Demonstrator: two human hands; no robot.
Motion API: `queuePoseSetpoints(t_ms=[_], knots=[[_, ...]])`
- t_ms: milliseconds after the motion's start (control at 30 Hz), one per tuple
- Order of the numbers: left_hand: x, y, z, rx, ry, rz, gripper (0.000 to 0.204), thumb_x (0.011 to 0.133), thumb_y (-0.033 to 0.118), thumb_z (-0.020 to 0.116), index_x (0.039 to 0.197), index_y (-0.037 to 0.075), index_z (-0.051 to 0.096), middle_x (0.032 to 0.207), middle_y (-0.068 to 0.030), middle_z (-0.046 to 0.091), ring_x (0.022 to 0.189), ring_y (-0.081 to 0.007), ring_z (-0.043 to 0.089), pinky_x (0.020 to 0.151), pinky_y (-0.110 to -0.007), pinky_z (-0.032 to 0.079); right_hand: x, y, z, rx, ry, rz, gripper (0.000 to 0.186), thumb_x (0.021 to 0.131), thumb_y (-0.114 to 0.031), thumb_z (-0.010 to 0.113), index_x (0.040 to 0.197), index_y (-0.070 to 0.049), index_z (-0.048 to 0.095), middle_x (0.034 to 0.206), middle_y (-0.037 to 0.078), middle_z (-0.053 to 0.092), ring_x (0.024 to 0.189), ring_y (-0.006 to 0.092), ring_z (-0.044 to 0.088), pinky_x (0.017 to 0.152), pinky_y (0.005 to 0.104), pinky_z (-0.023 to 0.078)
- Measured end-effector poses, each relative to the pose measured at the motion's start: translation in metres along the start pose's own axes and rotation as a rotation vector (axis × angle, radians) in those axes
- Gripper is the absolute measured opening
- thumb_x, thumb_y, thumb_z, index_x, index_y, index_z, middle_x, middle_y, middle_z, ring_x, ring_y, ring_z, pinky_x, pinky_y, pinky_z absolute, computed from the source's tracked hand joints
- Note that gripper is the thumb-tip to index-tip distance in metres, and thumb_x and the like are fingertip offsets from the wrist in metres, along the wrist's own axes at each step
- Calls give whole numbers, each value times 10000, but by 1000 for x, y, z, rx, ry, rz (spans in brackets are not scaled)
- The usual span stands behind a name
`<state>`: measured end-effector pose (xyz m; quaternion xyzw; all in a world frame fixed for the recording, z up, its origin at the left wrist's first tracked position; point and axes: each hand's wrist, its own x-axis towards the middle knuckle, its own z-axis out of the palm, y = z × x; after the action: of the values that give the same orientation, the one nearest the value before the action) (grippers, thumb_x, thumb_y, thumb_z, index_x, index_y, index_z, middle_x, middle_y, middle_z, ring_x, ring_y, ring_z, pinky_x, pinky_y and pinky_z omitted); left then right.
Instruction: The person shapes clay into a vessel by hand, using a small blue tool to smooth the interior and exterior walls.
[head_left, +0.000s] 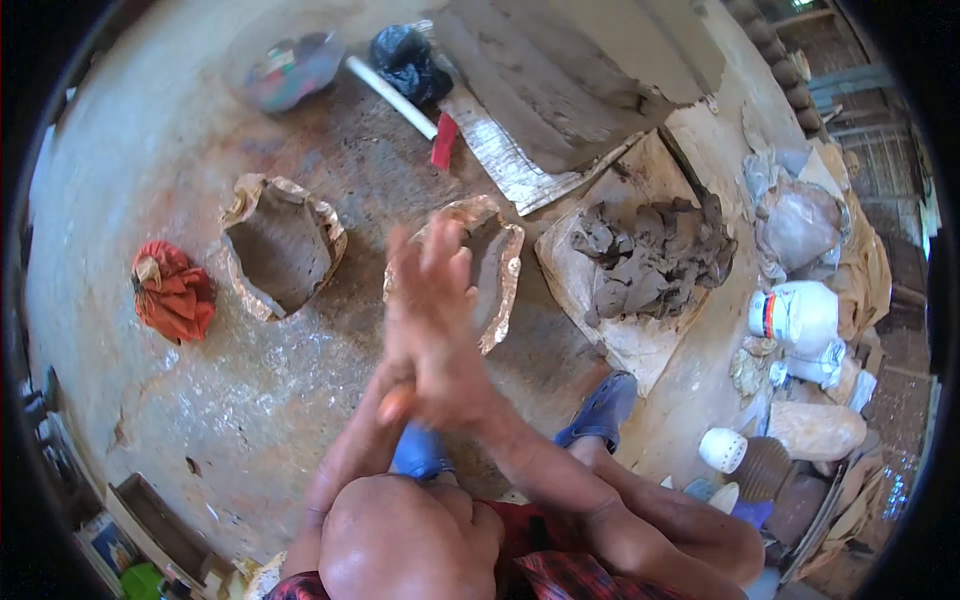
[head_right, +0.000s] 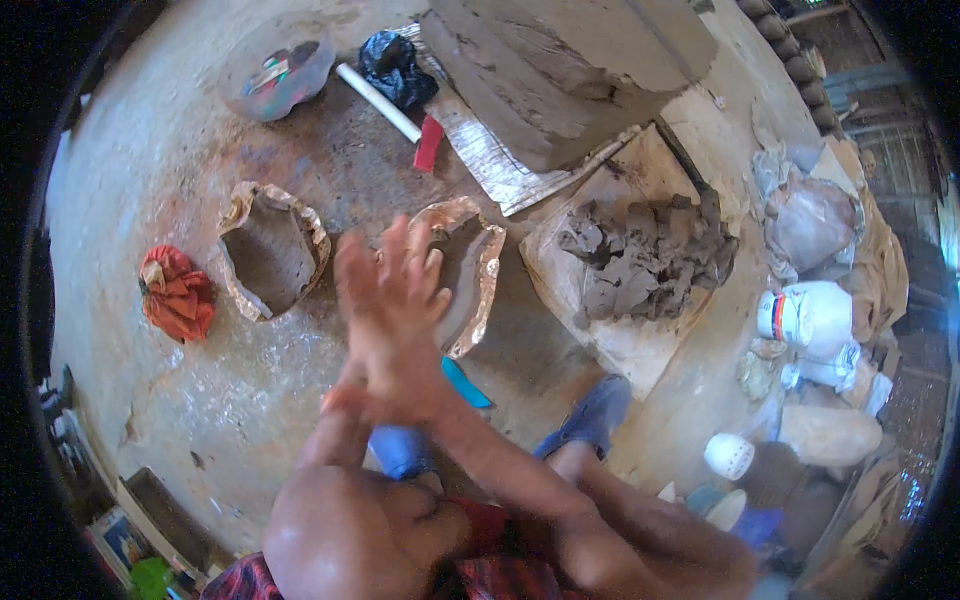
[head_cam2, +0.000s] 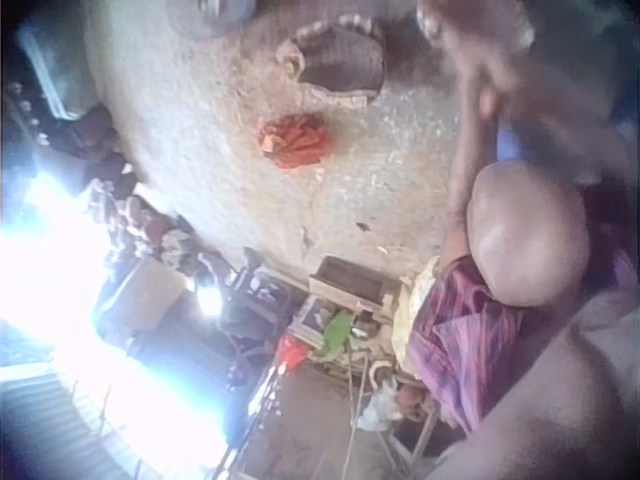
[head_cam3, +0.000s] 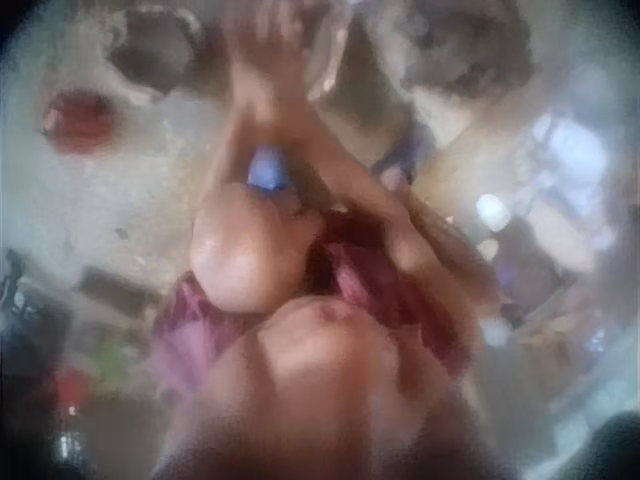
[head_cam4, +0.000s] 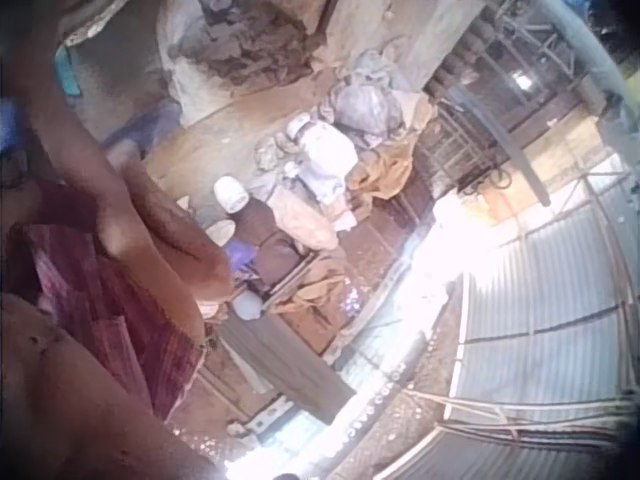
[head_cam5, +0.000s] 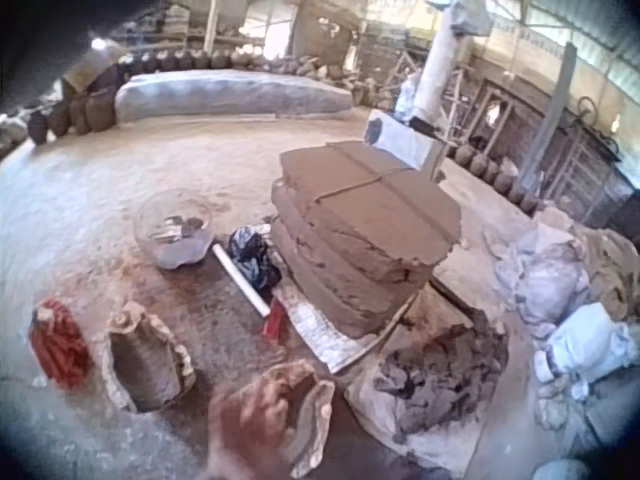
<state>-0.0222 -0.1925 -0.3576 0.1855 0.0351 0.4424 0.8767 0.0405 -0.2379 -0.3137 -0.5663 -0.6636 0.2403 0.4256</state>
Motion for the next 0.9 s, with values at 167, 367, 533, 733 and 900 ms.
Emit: queuePoseSetpoints(t_ms=[167,367,533,733,900], knots=[[-8,12,25,242,151,126,1048,947,801,352,1693,126,57,1764,-111,93,1608,-282,167,1291,-499,189,12,16,-4,-56,-4,80,1300,847,-957,325,1673,-3,12,1727,285,92,1584,528,2,1220,701,11],[14,38,39,37,100,227,1172,858,929,291,1696,168,-12,1772,-101,42,1615,-290,144,1289,-511,183,12,1,7,208,14,16,1348,813,-985,332,1670,-17,-51,1735,279,4,1553,597,-37,1190,760,14],[-7,26,67,-467,173,270,1270,780,1027,241,1696,204,-71,1778,-92,3,1618,-298,132,1285,-517,177,34,19,-16,255,-2,191,1300,837,-969,296,1674,-41,-57,1742,260,-21,1570,559,-22,1185,770,42],[-3,24,60,664,173,431,1299,778,1010,355,1701,186,-41,1764,-158,53,1584,-365,201,1235,-550,268,30,-17,16,378,74,-147,1251,846,-969,236,1690,-84,-24,1743,256,-46,1575,545,-38,1207,733,-32],[-1,14,46,601,-37,368,1421,655,1103,210,1663,188,-199,1767,-117,-123,1617,-389,1,1291,-526,62,39,3,4,242,90,-25,1280,809,-1004,215,1696,-114,-26,1738,272,-48,1579,544,-19,1231,692,-12]])
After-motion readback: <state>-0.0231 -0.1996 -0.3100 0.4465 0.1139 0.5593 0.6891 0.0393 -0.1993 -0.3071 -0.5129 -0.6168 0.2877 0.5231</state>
